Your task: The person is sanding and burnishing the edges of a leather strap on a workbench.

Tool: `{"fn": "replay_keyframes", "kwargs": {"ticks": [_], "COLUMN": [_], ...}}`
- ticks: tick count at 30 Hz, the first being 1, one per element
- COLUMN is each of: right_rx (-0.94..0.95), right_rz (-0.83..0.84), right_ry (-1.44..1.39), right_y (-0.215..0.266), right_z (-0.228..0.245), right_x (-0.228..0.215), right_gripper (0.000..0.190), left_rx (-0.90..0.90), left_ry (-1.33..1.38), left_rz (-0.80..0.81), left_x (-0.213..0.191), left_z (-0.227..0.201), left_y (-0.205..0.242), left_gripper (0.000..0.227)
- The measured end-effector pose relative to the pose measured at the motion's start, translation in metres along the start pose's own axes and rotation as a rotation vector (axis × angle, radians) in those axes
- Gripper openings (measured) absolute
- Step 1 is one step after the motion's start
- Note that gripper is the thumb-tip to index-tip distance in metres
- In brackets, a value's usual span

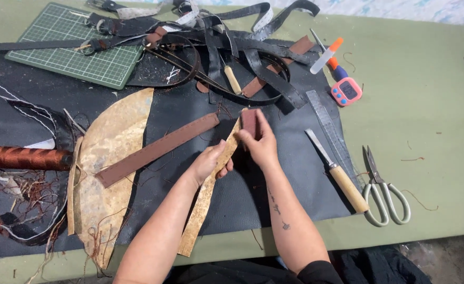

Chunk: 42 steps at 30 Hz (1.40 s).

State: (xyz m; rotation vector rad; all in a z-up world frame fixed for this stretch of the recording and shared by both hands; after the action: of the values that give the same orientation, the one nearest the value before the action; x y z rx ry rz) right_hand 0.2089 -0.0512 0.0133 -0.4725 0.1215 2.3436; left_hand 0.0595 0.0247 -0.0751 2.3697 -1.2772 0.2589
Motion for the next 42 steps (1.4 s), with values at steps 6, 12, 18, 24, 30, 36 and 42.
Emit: {"fn": "replay_keyframes", "kwargs": {"ticks": [6,12,18,24,30,36,42], "right_rx": [-0.064,-0.033,-0.051,0.013,0.054,-0.091,0.028], "right_rz": [0.061,0.072,0.109,0.064,-0.024,0.221,0.075], "right_ry": [0.055,0.123,0.122,0.074,-0.069,-0.007,-0.056], "right_y": [0.016,0.009,0.016,0.016,0.020,0.018,0.005], "right_z": [0.006,0.004,0.016,0.035,0.030,0.019,0.007], "right_x": [0.019,0.007,0.014,0.005,0.005,0.025,0.005], "right_gripper": [0.092,0.090,0.086,0.096,0.102,0.101,0.096], "left_rx": [0.020,0.019,0.005,-0.009,-0.049,-0.143,-0.007], "left_ry": [0.041,0.008,0.003,-0.054,0.019,0.320,0.171], "left_rz": [-0.031,-0.023,-0.035,-0.009,-0.039,-0.178,-0.095], "left_x": [-0.004,0.010,0.006,0.005,0.010,-0.014,0.016], "left_z": [-0.006,-0.023,-0.023,-0.014,-0.030,-0.001,-0.046], "left_y": [0.002,0.012,0.011,0.010,0.016,-0.007,0.025], "left_gripper": [0.059,0.066,0.063,0.072,0.070,0.037,0.039]}}
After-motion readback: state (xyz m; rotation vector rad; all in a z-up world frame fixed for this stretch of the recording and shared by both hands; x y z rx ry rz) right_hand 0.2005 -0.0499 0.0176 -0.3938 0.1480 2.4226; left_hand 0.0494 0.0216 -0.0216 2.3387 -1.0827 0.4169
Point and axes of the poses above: each hand's wrist, its own y-axis away from the middle knuckle, its own x-axis out of the palm, z = x × y, the point moved 5 cm from there along -y, towards the middle knuckle, and after that the axes turned 4 degrees about -y, right-handed, at the moved point
